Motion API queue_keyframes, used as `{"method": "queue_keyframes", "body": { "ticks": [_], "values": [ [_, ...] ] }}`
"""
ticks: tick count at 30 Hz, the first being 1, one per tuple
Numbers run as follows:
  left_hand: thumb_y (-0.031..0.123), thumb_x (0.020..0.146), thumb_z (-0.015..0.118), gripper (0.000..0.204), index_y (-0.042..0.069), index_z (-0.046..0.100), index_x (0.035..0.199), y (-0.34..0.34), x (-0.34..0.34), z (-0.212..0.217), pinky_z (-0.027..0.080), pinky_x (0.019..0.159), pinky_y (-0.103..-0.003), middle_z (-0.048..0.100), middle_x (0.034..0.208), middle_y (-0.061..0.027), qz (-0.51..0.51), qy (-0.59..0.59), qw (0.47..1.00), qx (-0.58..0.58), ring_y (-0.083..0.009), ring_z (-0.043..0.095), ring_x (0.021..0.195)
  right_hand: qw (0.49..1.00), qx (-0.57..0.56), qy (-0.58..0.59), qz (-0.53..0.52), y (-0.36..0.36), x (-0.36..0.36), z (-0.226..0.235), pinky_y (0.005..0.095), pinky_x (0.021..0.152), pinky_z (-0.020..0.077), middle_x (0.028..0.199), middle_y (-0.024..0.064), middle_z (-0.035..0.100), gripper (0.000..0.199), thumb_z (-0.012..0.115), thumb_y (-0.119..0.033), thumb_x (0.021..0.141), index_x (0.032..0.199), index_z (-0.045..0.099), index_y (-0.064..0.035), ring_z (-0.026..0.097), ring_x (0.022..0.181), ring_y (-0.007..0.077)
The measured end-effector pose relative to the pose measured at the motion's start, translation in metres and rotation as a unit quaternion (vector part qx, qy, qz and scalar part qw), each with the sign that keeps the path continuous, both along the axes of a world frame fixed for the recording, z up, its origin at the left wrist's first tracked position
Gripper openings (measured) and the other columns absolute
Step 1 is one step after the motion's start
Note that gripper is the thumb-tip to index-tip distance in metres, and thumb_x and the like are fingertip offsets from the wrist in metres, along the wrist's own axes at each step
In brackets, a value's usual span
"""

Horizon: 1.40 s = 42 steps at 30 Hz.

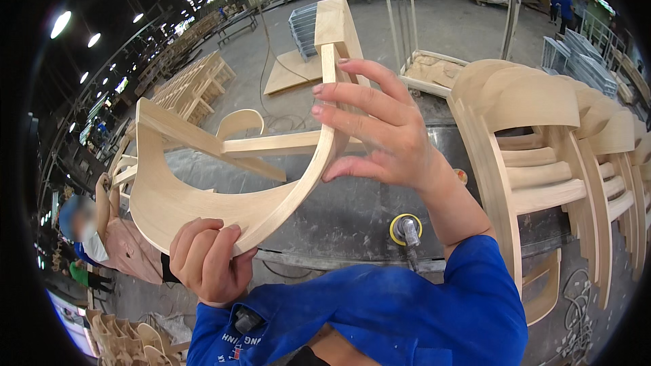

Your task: The person uses a handheld orbital sander to smooth the surfaces of unfinished wooden chair frames. They rotate and reposition each chair to sand multiple edges and surfaces, then place the sanded chairs aside.

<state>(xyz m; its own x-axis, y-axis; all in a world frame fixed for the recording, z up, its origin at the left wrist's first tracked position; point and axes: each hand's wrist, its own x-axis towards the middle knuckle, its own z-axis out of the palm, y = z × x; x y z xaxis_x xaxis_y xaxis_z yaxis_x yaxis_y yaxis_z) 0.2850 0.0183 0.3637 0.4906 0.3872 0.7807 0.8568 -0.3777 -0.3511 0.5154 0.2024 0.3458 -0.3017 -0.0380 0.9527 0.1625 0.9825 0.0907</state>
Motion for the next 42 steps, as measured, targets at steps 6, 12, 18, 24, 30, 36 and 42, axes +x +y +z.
{"method": "queue_keyframes", "body": {
  "ticks": [6, 12, 18, 24, 30, 36, 42],
  "values": [
    [0.026, 0.081, 0.070, 0.027, 0.001, 0.064, 0.088, -0.007, -0.003, -0.004, 0.050, 0.055, -0.036, 0.059, 0.064, -0.0085, -0.002, 0.011, 1.000, -0.003, -0.0280, 0.063, 0.060, 0.999, 0.001, -0.014, 0.031, -0.017, 0.000, -0.009, 0.0447, 0.090, 0.0485, 0.114, 0.0059, 0.067, 0.047, 0.081, -0.030, 0.062, 0.103, 0.073, -0.0074, 0.055, 0.110, 0.0354],
    [0.027, 0.084, 0.068, 0.027, 0.001, 0.064, 0.088, -0.011, -0.004, -0.006, 0.051, 0.054, -0.035, 0.059, 0.063, -0.0079, -0.003, 0.023, 1.000, 0.003, -0.0271, 0.063, 0.059, 0.994, 0.004, -0.044, 0.100, -0.042, -0.006, -0.024, 0.0435, 0.084, 0.0471, 0.117, 0.0045, 0.067, 0.037, 0.079, -0.026, 0.070, 0.102, 0.073, -0.0074, 0.054, 0.109, 0.0325],
    [0.026, 0.082, 0.068, 0.025, 0.002, 0.065, 0.089, -0.014, -0.007, -0.006, 0.051, 0.054, -0.035, 0.060, 0.065, -0.0078, -0.010, 0.024, 1.000, -0.005, -0.0266, 0.064, 0.061, 0.998, 0.030, -0.057, 0.025, -0.020, 0.008, -0.011, 0.0470, 0.088, 0.0439, 0.116, 0.0036, 0.068, 0.038, 0.071, -0.040, 0.079, 0.103, 0.073, -0.0103, 0.052, 0.112, 0.0339],
    [0.026, 0.080, 0.070, 0.026, 0.002, 0.065, 0.090, -0.018, -0.006, -0.003, 0.052, 0.056, -0.035, 0.060, 0.066, -0.0077, -0.008, 0.032, 0.999, -0.008, -0.0273, 0.064, 0.063, 0.996, 0.069, -0.033, -0.041, 0.007, 0.011, 0.015, 0.0460, 0.095, 0.0435, 0.112, 0.0041, 0.070, 0.039, 0.070, -0.042, 0.080, 0.101, 0.074, -0.0103, 0.053, 0.113, 0.0342],
    [0.024, 0.080, 0.072, 0.026, 0.001, 0.065, 0.092, -0.017, -0.004, 0.000, 0.052, 0.058, -0.037, 0.061, 0.070, -0.0087, -0.009, 0.015, 1.000, -0.019, -0.0278, 0.064, 0.064, 0.989, 0.109, 0.001, -0.103, 0.041, 0.009, 0.039, 0.0414, 0.103, 0.0384, 0.114, 0.0057, 0.069, 0.027, 0.068, -0.029, 0.086, 0.104, 0.072, -0.0091, 0.055, 0.113, 0.0313],
    [0.020, 0.077, 0.075, 0.026, 0.012, 0.071, 0.101, -0.012, -0.009, -0.004, 0.052, 0.079, -0.039, 0.066, 0.081, -0.0036, -0.020, -0.018, 1.000, 0.013, -0.0223, 0.066, 0.078, 0.997, 0.052, 0.040, -0.027, 0.067, -0.010, 0.037, 0.0434, 0.107, 0.0334, 0.121, 0.0128, 0.065, 0.023, 0.055, -0.022, 0.095, 0.106, 0.067, -0.0050, 0.049, 0.123, 0.0326],
    [0.027, 0.076, 0.075, 0.025, 0.026, 0.072, 0.100, -0.016, -0.053, -0.009, 0.034, 0.107, -0.046, 0.071, 0.099, 0.0015, 0.017, -0.045, 0.997, 0.059, -0.0193, 0.066, 0.094, 0.993, 0.045, 0.110, -0.024, 0.084, -0.020, 0.036, 0.0392, 0.104, 0.0361, 0.118, 0.0079, 0.067, 0.017, 0.056, -0.014, 0.094, 0.103, 0.069, -0.0068, 0.054, 0.117, 0.0278]
  ]
}}
